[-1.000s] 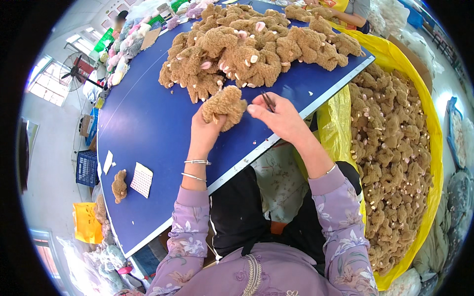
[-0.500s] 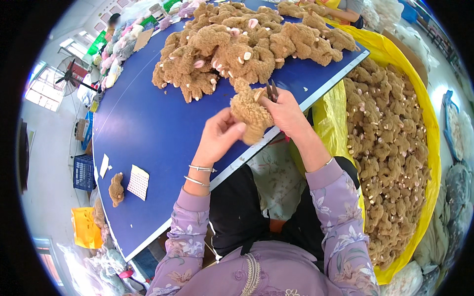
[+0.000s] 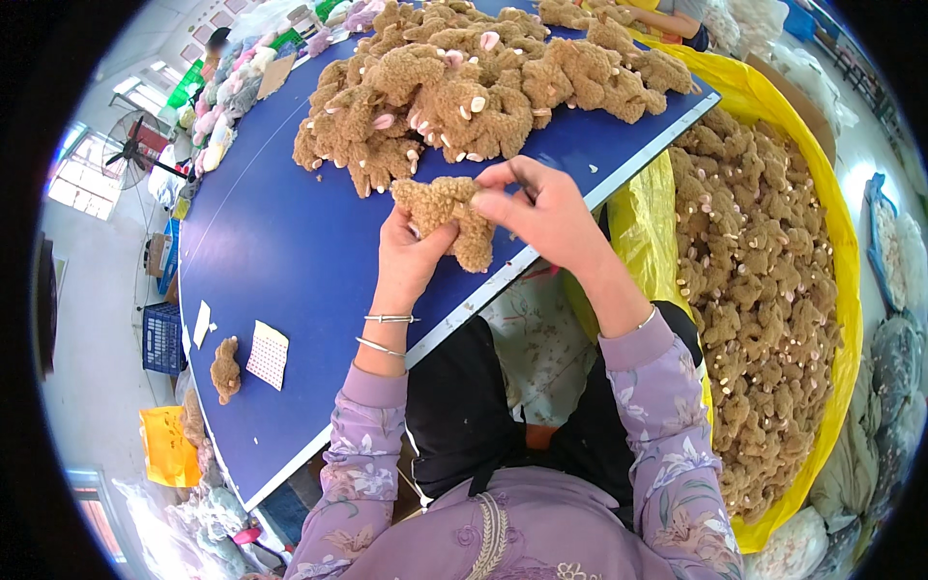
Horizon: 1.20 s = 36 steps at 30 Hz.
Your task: The person trims excess fabric from small brown stuffed animals using scissors. They pick up each toy, snip around the edges, and place the finished items on a blue table. The process is repeated for multiple toys.
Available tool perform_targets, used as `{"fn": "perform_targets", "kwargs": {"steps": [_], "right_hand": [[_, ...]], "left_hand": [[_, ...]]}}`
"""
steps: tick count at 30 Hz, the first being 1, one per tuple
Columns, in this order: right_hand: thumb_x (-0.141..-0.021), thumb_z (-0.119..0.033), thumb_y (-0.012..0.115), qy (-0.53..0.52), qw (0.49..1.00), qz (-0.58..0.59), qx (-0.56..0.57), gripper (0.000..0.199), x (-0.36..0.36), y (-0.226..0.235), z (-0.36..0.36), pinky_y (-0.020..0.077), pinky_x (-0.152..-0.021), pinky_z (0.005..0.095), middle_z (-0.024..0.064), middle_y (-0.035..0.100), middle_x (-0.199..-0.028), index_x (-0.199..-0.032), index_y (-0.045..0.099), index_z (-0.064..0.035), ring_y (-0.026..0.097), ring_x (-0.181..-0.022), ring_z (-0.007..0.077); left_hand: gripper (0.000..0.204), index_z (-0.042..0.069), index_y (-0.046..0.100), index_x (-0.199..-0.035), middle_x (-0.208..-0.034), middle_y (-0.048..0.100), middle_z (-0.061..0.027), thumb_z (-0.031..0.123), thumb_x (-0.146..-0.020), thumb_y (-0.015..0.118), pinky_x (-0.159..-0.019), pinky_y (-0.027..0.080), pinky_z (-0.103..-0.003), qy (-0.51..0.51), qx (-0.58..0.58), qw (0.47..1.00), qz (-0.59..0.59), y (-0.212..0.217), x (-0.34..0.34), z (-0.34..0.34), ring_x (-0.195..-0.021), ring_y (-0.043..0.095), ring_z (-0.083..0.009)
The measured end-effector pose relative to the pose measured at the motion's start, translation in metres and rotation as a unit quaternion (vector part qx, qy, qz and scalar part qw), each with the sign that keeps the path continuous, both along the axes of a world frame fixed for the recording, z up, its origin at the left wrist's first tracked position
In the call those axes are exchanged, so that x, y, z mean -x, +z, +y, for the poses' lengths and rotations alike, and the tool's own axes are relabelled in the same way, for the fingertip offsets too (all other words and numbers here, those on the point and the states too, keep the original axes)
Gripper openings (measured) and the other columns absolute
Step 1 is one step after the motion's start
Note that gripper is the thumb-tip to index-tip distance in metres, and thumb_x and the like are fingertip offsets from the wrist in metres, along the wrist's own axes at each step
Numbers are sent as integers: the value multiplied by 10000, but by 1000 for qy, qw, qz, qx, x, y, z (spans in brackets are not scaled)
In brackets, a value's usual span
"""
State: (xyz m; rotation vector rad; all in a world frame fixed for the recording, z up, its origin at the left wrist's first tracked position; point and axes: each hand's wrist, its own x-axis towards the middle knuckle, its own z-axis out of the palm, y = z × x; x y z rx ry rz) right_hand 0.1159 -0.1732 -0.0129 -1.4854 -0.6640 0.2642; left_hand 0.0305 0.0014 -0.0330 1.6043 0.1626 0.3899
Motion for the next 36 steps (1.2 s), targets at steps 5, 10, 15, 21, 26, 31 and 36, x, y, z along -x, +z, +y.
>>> {"fn": "perform_targets", "kwargs": {"steps": [5,10,15,21,26,31,36], "right_hand": [[-897,-129,633,-61,994,-86,-39,145,-5,-7,1,371,-562,236,-13,541,-706,-851,609,6,450,-644,70],[-917,-182,620,-5,968,152,-201,186,-22,-3,-19,317,-470,162,-33,518,-669,-830,573,-24,411,-526,15],[-821,-125,704,-30,999,-16,10,101,-4,6,-11,388,-566,206,-59,558,-738,-871,655,-52,478,-634,38],[-896,-128,641,-8,998,19,-64,116,0,3,-11,394,-564,218,-43,537,-726,-865,617,-18,483,-622,69],[-945,-175,583,42,965,169,-195,162,-5,0,-14,292,-449,208,-40,460,-618,-858,574,-39,368,-506,34],[-996,-288,474,-28,992,96,-83,296,-24,5,-31,338,-466,234,1,488,-641,-834,547,-52,393,-506,68],[-961,-293,492,41,983,-120,135,330,-4,9,-25,439,-658,360,151,587,-763,-914,555,29,554,-703,275]], "left_hand": [[288,-24,584,-1071,-992,662,-61,12,-795,657,-779,517,-269,2,-28,999,23,2,-2,0,-880,635,-120],[265,-30,604,-1003,-925,675,-63,58,-772,700,-726,516,-259,26,8,999,17,6,-2,-4,-804,624,-96],[260,-30,610,-991,-924,680,-66,83,-786,723,-721,517,-252,31,2,999,20,8,-1,-6,-801,629,-92],[199,0,634,-906,-797,644,8,134,-816,751,-614,470,-208,17,40,999,11,3,-3,-6,-683,565,-39],[274,89,517,-681,-661,518,80,127,-833,743,-494,344,-184,21,31,999,14,1,-3,-12,-571,412,2],[164,49,570,-807,-747,591,35,134,-869,695,-559,397,-189,37,45,998,-17,-6,-2,0,-638,492,-17],[388,128,405,-622,-646,500,66,116,-854,715,-492,335,-186,68,54,996,-25,-3,-4,-1,-579,401,0]]}}
